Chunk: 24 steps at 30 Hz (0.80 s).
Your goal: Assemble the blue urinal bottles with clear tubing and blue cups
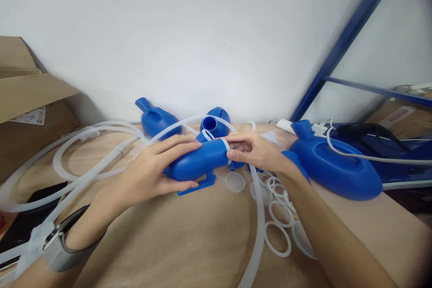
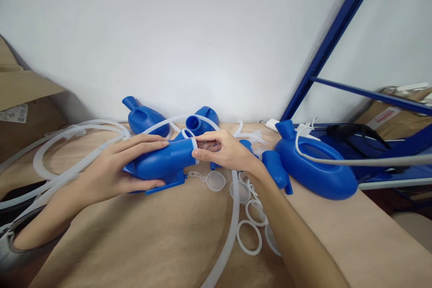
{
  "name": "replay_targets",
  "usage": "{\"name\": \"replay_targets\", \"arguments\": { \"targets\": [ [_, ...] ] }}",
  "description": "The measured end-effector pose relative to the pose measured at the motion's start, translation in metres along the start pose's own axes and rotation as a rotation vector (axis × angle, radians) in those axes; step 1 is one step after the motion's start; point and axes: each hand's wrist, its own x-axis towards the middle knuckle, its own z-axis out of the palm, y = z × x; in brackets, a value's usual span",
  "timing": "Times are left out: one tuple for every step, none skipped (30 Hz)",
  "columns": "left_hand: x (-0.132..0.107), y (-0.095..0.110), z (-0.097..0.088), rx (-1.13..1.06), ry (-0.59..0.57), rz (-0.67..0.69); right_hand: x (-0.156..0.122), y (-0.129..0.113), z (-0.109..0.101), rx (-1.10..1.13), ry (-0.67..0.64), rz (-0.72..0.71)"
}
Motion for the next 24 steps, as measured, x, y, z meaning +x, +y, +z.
{"name": "replay_targets", "arguments": {
  "targets": [
    [0.000,0.000,0.000,0.008,-0.001,0.009,0.000,0.000,0.000,0.016,0.005,0.014],
    [-0.001,0.000,0.001,0.018,-0.003,0.017,0.001,0.001,0.000,0.030,0.015,0.024],
    [-0.001,0.000,0.001,0.030,-0.004,0.027,0.002,0.001,0.001,0.041,0.024,0.037],
    [-0.002,0.000,0.001,0.045,-0.002,0.037,0.003,0.002,0.002,0.053,0.028,0.054],
    [-0.003,0.000,0.001,0.062,-0.001,0.047,0.003,0.002,0.004,0.072,0.029,0.075],
    [-0.004,-0.001,0.002,0.080,0.002,0.058,0.004,0.003,0.006,0.098,0.032,0.107],
    [-0.005,-0.002,0.002,0.100,0.004,0.067,0.005,0.003,0.008,0.127,0.036,0.146],
    [-0.005,-0.002,0.003,0.122,0.007,0.072,0.006,0.004,0.010,0.156,0.045,0.189],
    [-0.006,-0.003,0.004,0.144,0.004,0.076,0.007,0.005,0.013,0.178,0.058,0.234],
    [-0.007,-0.004,0.005,0.168,0.003,0.082,0.008,0.006,0.016,0.193,0.065,0.281],
    [-0.007,-0.005,0.006,0.190,0.002,0.091,0.009,0.007,0.018,0.201,0.066,0.323],
    [-0.008,-0.006,0.007,0.210,0.002,0.102,0.010,0.007,0.020,0.203,0.055,0.354],
    [-0.008,-0.007,0.007,0.226,-0.001,0.109,0.011,0.008,0.022,0.198,0.039,0.373],
    [-0.008,-0.008,0.007,0.238,-0.006,0.114,0.012,0.009,0.023,0.187,0.021,0.381],
    [-0.008,-0.009,0.006,0.244,-0.015,0.111,0.013,0.009,0.024,0.169,0.008,0.380],
    [-0.007,-0.009,0.005,0.242,-0.030,0.102,0.013,0.009,0.024,0.142,0.004,0.371],
    [-0.006,-0.010,0.003,0.228,-0.054,0.083,0.012,0.008,0.023,0.107,0.008,0.354],
    [-0.006,-0.011,0.001,0.203,-0.080,0.056,0.011,0.007,0.021,0.063,0.012,0.328],
    [-0.004,-0.012,-0.001,0.167,-0.105,0.025,0.009,0.006,0.018,0.008,0.018,0.292],
    [-0.003,-0.014,-0.004,0.126,-0.124,-0.007,0.007,0.006,0.015,-0.064,0.016,0.252],
    [-0.002,-0.016,-0.007,0.084,-0.136,-0.042,0.005,0.005,0.011,-0.154,-0.002,0.211],
    [-0.001,-0.017,-0.010,0.047,-0.139,-0.077,0.002,0.005,0.007,-0.262,-0.034,0.180],
    [0.000,-0.019,-0.013,0.019,-0.137,-0.111,0.000,0.005,0.004,-0.375,-0.084,0.164],
    [0.000,-0.021,-0.016,0.000,-0.131,-0.144,-0.002,0.005,0.003,-0.482,-0.146,0.165]
  ]
}}
